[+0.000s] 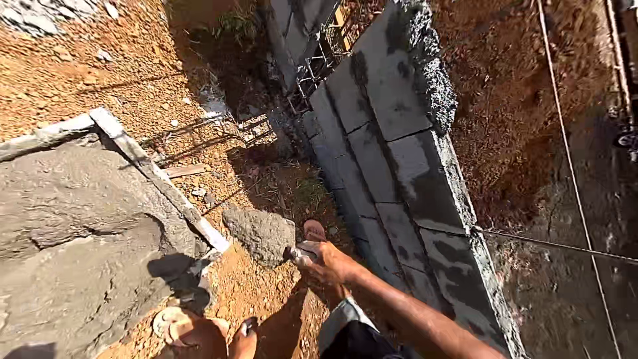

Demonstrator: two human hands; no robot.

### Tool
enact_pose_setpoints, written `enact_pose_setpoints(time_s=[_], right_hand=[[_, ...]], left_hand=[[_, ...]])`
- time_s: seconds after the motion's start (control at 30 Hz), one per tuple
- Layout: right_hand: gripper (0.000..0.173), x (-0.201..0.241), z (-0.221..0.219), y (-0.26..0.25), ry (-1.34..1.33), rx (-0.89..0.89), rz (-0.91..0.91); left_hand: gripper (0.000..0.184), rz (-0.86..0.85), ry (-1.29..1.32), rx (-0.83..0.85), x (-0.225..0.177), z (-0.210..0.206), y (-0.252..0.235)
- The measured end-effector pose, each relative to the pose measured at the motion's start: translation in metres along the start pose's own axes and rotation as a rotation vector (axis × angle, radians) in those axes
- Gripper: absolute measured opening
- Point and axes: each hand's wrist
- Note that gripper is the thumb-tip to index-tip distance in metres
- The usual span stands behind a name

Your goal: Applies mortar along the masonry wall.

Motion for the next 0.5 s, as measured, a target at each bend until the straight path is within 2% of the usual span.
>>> enact_pose_setpoints(time_s=[0.03, 0.07, 0.1, 0.13, 0.23, 0.4, 0.5], right_hand=[[0.046, -0.019, 0.031, 0.031, -0.055, -0.053, -0.049], [0.047, -0.038, 0.059, 0.061, -0.107, -0.114, -0.095], [0.047, -0.054, 0.086, 0.09, -0.159, -0.181, -0.136], [0.046, -0.068, 0.113, 0.119, -0.204, -0.252, -0.175], [0.045, -0.101, 0.187, 0.191, -0.268, -0.489, -0.24], [0.043, -0.14, 0.296, 0.252, -0.235, -0.78, -0.307], [0.043, -0.148, 0.346, 0.251, -0.117, -0.873, -0.393]], left_hand=[[0.035, 0.371, 0.024, 0.205, -0.058, 0.013, -0.009], [0.038, 0.611, 0.082, 0.27, -0.094, 0.013, -0.021], [0.038, 0.712, 0.12, 0.261, -0.11, 0.005, -0.027], [0.038, 0.739, 0.166, 0.263, -0.121, -0.001, -0.031], [0.039, 0.674, 0.204, 0.28, -0.119, -0.02, -0.05], [0.039, 0.688, 0.284, 0.246, -0.25, -0.035, -0.095], [0.037, 0.648, 0.266, 0.251, -0.291, -0.047, -0.114]])
Point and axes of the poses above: each hand's wrist, its own y-axis away from the middle knuckle, its own z-axis out of the back of the hand, x = y × z, and after that the axes turned 1 degree about -x, right-handed
